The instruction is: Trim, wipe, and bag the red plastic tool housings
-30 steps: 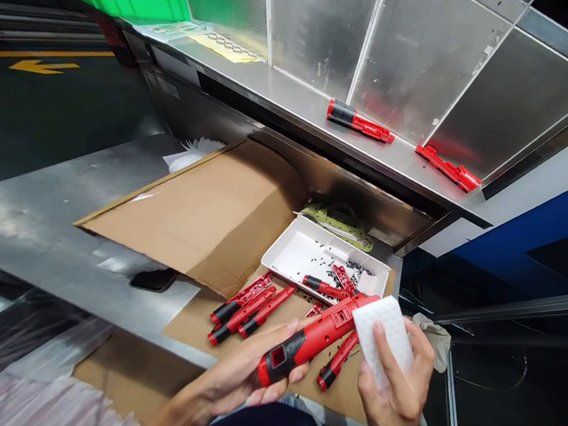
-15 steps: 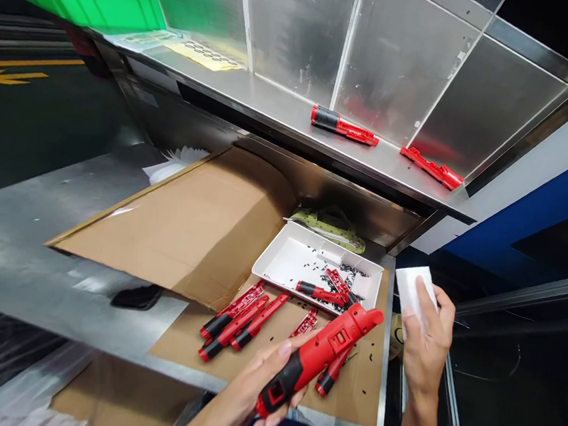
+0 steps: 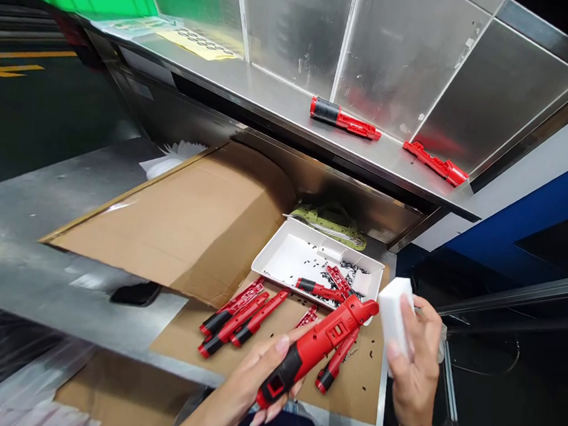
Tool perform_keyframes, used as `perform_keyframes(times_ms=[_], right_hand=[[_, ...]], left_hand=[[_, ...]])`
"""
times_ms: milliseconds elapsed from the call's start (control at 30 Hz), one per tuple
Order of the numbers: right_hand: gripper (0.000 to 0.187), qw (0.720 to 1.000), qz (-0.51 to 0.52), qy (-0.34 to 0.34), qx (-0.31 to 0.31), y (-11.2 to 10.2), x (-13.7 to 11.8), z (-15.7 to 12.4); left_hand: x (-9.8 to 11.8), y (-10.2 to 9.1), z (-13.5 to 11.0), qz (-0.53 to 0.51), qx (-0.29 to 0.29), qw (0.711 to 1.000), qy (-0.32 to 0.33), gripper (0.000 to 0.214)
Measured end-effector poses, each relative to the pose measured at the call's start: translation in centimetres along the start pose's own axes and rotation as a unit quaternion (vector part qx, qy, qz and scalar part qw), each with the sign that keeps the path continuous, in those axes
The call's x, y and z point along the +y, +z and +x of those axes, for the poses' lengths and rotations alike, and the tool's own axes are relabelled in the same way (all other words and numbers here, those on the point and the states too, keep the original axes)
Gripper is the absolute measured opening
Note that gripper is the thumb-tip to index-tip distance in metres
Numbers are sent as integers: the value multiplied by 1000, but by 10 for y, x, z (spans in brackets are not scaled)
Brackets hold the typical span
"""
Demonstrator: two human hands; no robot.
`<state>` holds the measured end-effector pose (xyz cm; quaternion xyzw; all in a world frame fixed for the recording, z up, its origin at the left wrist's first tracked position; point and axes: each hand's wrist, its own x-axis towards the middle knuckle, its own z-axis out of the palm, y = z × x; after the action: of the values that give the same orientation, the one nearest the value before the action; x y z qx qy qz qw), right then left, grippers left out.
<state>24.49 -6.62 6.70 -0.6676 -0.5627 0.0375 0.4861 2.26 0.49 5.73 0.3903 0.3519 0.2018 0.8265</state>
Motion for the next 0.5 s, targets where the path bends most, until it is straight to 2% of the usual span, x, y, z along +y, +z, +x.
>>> perform_keyframes(times_ms=[67,133,233,333,367,433,500], right_hand=[[51,994,-71,-84,-22,2,-9,4],[52,984,-121,-129,-39,5,-14,9],[53,978,-156,-135,-33,12,-17,13],[49,976,-155,-139,-63,12,-10,19],[47,978,-157,-117,-66,10,-4,23],[43,990,-137,-23,-31,4,11,31],[48,994,-44,93,20,-1,26,36]], left_hand=[[-4,-2,1,37,2,999,14,85],[-6,-3,2,70,13,997,21,85],[-6,-1,1,94,38,995,24,85],[-6,1,1,106,52,993,29,86],[-7,1,2,102,54,993,28,86],[-9,-1,4,75,42,996,18,89],[-11,-3,6,26,16,1000,-5,95]])
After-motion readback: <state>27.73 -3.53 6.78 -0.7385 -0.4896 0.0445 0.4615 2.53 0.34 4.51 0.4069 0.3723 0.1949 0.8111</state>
